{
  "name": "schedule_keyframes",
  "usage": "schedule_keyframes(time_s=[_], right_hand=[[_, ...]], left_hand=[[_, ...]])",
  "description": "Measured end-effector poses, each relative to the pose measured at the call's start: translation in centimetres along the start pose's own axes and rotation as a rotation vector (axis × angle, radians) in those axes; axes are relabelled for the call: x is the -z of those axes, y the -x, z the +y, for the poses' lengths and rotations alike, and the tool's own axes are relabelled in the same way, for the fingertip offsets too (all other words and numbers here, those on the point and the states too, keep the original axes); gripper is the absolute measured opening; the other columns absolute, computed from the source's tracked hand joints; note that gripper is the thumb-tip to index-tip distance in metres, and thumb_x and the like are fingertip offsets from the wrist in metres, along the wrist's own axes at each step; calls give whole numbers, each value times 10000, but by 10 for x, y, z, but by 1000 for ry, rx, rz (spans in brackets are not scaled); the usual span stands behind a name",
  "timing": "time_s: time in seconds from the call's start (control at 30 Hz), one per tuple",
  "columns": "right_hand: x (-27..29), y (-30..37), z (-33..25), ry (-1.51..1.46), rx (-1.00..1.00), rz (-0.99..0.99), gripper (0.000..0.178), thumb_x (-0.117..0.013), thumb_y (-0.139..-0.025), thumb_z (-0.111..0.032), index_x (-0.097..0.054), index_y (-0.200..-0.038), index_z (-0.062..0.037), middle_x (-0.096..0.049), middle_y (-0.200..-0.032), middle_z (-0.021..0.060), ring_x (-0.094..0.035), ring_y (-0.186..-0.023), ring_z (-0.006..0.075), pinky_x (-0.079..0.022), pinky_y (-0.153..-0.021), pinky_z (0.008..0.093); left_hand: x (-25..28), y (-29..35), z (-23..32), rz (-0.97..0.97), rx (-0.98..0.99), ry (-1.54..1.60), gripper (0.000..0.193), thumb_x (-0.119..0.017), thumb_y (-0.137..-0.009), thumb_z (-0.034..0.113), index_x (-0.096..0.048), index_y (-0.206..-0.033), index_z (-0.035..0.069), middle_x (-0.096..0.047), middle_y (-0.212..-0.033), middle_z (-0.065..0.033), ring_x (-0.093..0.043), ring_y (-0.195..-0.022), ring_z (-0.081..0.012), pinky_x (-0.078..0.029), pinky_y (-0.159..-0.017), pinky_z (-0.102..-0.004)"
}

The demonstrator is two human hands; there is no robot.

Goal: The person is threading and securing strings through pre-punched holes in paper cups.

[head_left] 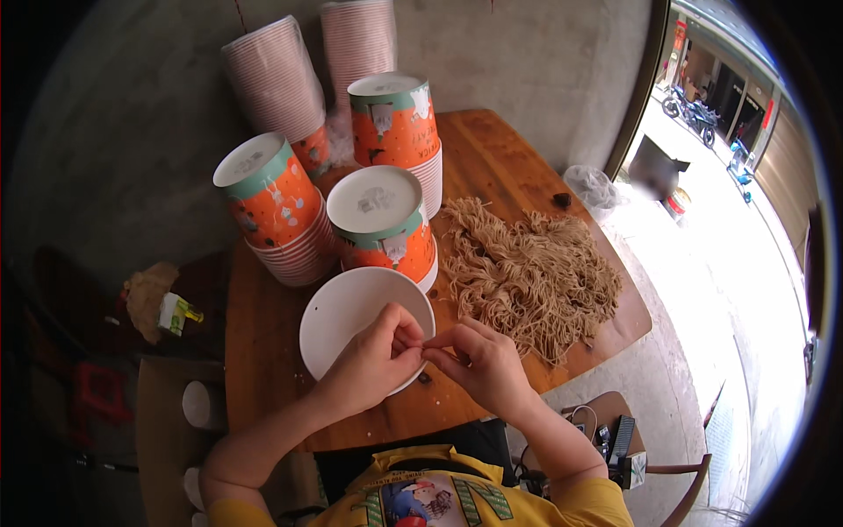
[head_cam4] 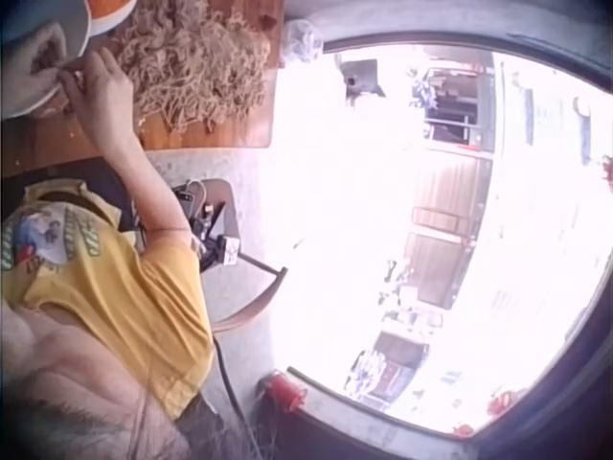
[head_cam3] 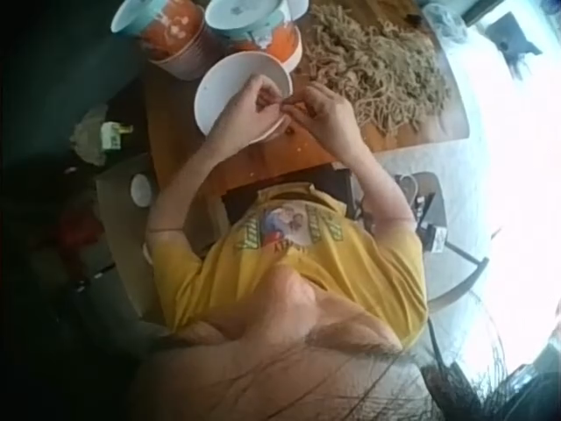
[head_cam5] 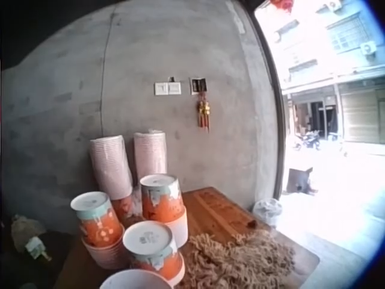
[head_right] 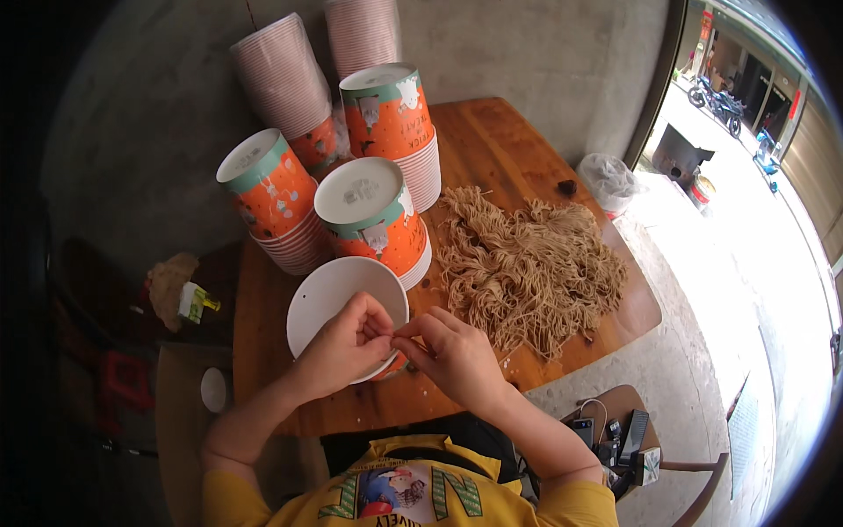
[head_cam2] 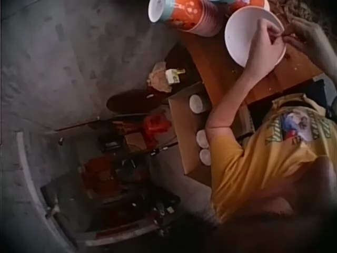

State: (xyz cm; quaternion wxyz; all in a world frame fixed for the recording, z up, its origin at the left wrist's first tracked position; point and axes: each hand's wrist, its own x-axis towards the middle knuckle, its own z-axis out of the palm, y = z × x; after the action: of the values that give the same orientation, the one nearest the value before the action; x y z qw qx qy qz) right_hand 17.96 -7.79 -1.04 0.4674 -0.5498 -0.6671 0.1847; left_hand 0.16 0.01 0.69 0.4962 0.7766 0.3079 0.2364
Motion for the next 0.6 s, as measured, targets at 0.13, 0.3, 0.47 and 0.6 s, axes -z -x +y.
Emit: schedule_keyframes(time_s=[0.13,0.3,0.47,0.6], right_hand=[[1,-3,-5,46,40,-21,147,-728,-827,-154,-626,-883,-64,-590,-778,78,-628,-633,253,-513,-561,360],[0,-4,-11,75,38,-21,126,-702,-824,-118,-600,-869,-60,-593,-786,83,-643,-663,264,-522,-577,369],[-3,-2,-12,-13,-28,-29,129,-689,-820,-110,-592,-886,-56,-588,-785,81,-639,-659,274,-527,-581,369],[-10,4,-6,-2,14,-8,135,-721,-793,-84,-615,-866,-43,-578,-777,59,-598,-613,180,-490,-541,304]], left_hand=[[10,-2,7,-71,86,72,189,-601,-877,-18,-474,-1013,13,-601,-911,-60,-634,-816,-138,-532,-760,-292],[15,-8,16,-199,171,128,219,-588,-864,-25,-477,-1047,21,-592,-931,-59,-619,-855,-129,-527,-778,-294],[9,0,18,-162,-13,-140,231,-591,-858,-23,-476,-1052,31,-590,-943,-83,-622,-873,-180,-522,-778,-312],[2,4,16,-57,-247,-420,293,-618,-823,-32,-481,-1075,31,-529,-992,-133,-608,-878,-290,-517,-770,-384]])
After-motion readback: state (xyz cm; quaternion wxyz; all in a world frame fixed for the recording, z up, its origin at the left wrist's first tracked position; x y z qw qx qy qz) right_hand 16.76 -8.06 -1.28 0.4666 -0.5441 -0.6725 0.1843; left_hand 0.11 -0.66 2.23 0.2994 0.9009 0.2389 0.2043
